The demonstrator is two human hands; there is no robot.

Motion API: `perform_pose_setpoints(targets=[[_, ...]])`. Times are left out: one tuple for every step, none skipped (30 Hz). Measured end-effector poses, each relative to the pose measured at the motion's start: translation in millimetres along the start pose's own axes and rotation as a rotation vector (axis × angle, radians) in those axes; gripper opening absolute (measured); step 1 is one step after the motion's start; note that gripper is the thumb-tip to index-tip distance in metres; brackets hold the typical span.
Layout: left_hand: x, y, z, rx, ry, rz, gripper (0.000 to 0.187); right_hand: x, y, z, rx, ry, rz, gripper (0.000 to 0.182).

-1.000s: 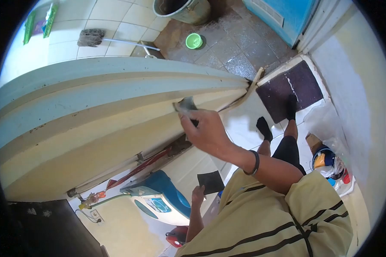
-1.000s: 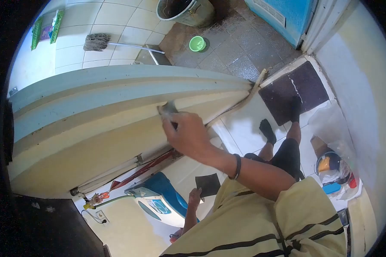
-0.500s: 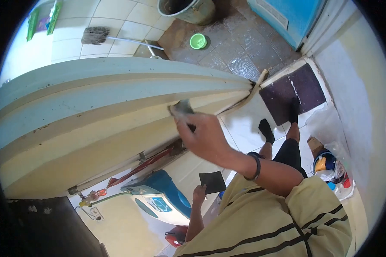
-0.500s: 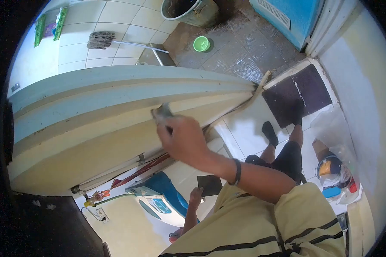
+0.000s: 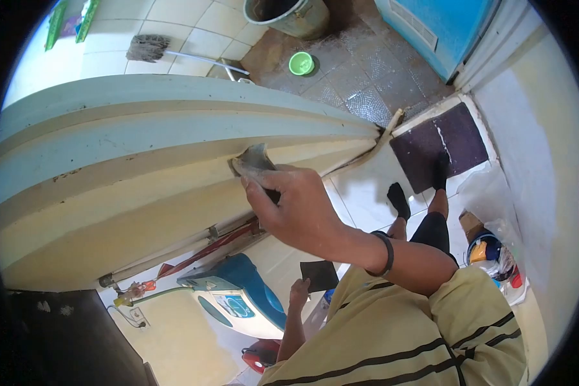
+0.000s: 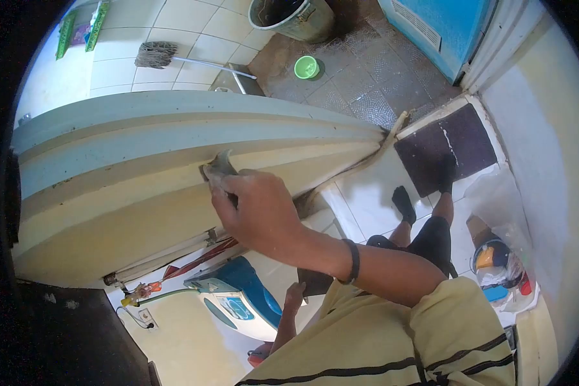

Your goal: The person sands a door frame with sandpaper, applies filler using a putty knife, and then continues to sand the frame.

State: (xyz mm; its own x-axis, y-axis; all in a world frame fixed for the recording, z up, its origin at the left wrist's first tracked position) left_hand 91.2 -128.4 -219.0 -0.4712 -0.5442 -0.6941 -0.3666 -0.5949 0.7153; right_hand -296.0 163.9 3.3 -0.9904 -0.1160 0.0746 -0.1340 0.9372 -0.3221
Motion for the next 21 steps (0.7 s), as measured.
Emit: perform_pose_setpoints(targets=[[5,-2,-10,-0.006,0.001,-0.001,0.040,1,-1,-2,-0.012,-0.004,0.010,0.019],[11,-3,-19,-0.028,-0.011,-0.003,0.040,0,-2,-7,0.002,0.032,0.009,0.019],[16,-5,-23,-0.053,-0.021,-0.004,0.041,-3,-2,-12,0.015,0.067,0.005,0.019],[19,-8,-28,-0.081,-0.030,-0.006,0.041,-4,-3,-17,0.028,0.102,-0.003,0.019],[20,-11,-35,-0.071,-0.018,-0.009,0.041,0,-4,-15,0.049,0.075,-0.018,0.018],[9,-5,-19,-0.059,-0.005,-0.011,0.041,7,-5,-13,0.072,0.047,-0.033,0.018],[4,0,-9,-0.046,0.005,-0.013,0.042,11,-6,-12,0.094,0.022,-0.046,0.018],[6,3,-8,0.015,-0.050,0.009,0.042,10,-6,-17,0.088,0.046,-0.025,0.017],[9,2,-11,0.077,-0.107,0.031,0.042,5,-4,-24,0.081,0.071,-0.004,0.017],[12,-1,-15,0.134,-0.163,0.053,0.042,3,-3,-28,0.072,0.096,0.015,0.019],[16,-6,-24,0.087,-0.127,0.029,0.042,2,-4,-27,0.076,0.094,0.011,0.018],[17,-9,-28,0.040,-0.090,0.004,0.042,1,-5,-25,0.079,0.091,0.005,0.017],[17,-12,-34,-0.006,-0.051,-0.021,0.043,0,-6,-24,0.085,0.086,0.001,0.017],[18,-15,-38,-0.009,-0.014,-0.037,0.043,2,-7,-24,0.079,0.075,-0.018,0.016],[20,-16,-39,-0.011,0.021,-0.054,0.043,6,-8,-24,0.073,0.066,-0.034,0.016],[22,-16,-40,-0.010,0.054,-0.070,0.043,8,-8,-25,0.067,0.057,-0.047,0.016],[22,-13,-36,0.014,-0.020,-0.046,0.044,6,-7,-27,0.065,0.070,-0.039,0.016],[21,-14,-35,0.034,-0.094,-0.020,0.044,3,-6,-30,0.062,0.086,-0.034,0.017],[22,-14,-33,0.053,-0.167,0.007,0.044,1,-6,-32,0.060,0.100,-0.030,0.017],[26,-17,-37,0.006,-0.127,0.003,0.044,4,-7,-31,0.067,0.105,-0.013,0.017],[20,-14,-30,-0.040,-0.085,-0.003,0.045,7,-8,-28,0.076,0.106,0.003,0.017]])
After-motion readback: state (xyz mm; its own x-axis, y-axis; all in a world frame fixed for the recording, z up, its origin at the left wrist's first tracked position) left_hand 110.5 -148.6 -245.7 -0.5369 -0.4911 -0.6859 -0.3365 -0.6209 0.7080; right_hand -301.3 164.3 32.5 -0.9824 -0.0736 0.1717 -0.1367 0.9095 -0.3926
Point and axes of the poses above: each hand's wrist, its own x-axis towards the middle knuckle, its own y-axis out of the back of the hand, z = x × y, the point moved 5 cm from there along x, towards the middle knuckle, and after that the axes turned 8 degrees about x, right-handed, at the moved point
